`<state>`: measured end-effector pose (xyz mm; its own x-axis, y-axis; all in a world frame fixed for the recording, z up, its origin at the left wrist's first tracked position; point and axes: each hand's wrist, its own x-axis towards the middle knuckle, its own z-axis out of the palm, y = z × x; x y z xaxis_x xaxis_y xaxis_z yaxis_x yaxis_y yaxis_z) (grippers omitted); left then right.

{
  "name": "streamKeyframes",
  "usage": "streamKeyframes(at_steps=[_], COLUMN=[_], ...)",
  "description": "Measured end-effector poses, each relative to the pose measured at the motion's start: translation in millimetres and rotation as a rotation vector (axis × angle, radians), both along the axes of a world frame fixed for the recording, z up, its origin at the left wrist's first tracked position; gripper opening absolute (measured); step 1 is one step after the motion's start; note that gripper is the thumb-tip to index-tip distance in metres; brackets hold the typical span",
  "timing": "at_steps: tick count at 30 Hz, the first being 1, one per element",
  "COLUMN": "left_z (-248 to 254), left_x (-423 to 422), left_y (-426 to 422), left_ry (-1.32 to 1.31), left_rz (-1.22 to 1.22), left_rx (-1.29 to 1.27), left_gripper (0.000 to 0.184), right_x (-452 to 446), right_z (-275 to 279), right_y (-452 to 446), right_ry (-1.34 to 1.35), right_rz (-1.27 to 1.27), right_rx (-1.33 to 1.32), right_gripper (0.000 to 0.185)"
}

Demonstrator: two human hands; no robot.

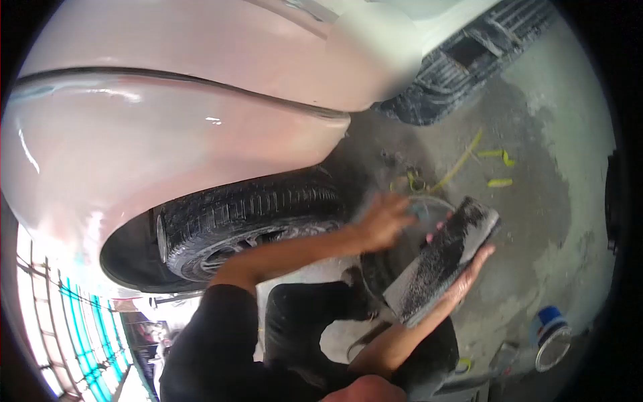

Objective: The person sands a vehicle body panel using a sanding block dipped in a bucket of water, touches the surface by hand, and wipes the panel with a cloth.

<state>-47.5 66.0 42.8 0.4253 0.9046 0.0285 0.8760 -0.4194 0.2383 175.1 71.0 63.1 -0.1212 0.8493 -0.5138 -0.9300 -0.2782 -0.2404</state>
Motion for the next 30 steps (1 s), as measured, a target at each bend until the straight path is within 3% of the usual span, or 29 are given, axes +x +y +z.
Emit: streamKeyframes(at_steps=[1, 2, 4, 7, 14, 24, 27, 29, 30], left_z=[-38, -80, -181, -218, -256, -214, -158, -93, -35], left_x=[13, 30, 28, 76, 106, 81, 37, 4, -2], left_y=[-10, -17, -41, -38, -41, -15, -17, -17, -17], left_ry=[-0.097, 0.033, -0.375, -0.186, -0.164, -0.112, -0.048, -0.026, -0.025], left_rz=[0.022, 0.028, -0.165, 0.037, 0.086, 0.169, 0.169, 0.106, 0.05], left_rx=[-0.352, -0.565, -0.32, -0.839, -0.962, -0.966, -0.911, -0.807, -0.681], left_gripper=[0.045, 0.049, 0.05, 0.05, 0.052, 0.054, 0.054, 0.055, 0.06], right_x=[5, 6, -5, -7, -17, -30, -20, -17, -16], right_z=[-13, -17, -13, -24, -21, 1, 29, 37, 40], right_y=[4, 8, 9, 15, 22, 38, 30, 26, 23], right_ry=[0.059, 0.031, -0.035, -0.112, -0.197, -0.1, -0.113, -0.098, -0.08], right_rz=[-0.036, -0.055, -0.102, -0.118, -0.076, -0.007, -0.027, -0.028, -0.033], right_rx=[0.048, 0.068, 0.098, 0.103, 0.095, 0.23, 0.245, 0.265, 0.288], right_gripper=[0.085, 0.084, 0.083, 0.08, 0.078, 0.077, 0.075, 0.074, 0.071])
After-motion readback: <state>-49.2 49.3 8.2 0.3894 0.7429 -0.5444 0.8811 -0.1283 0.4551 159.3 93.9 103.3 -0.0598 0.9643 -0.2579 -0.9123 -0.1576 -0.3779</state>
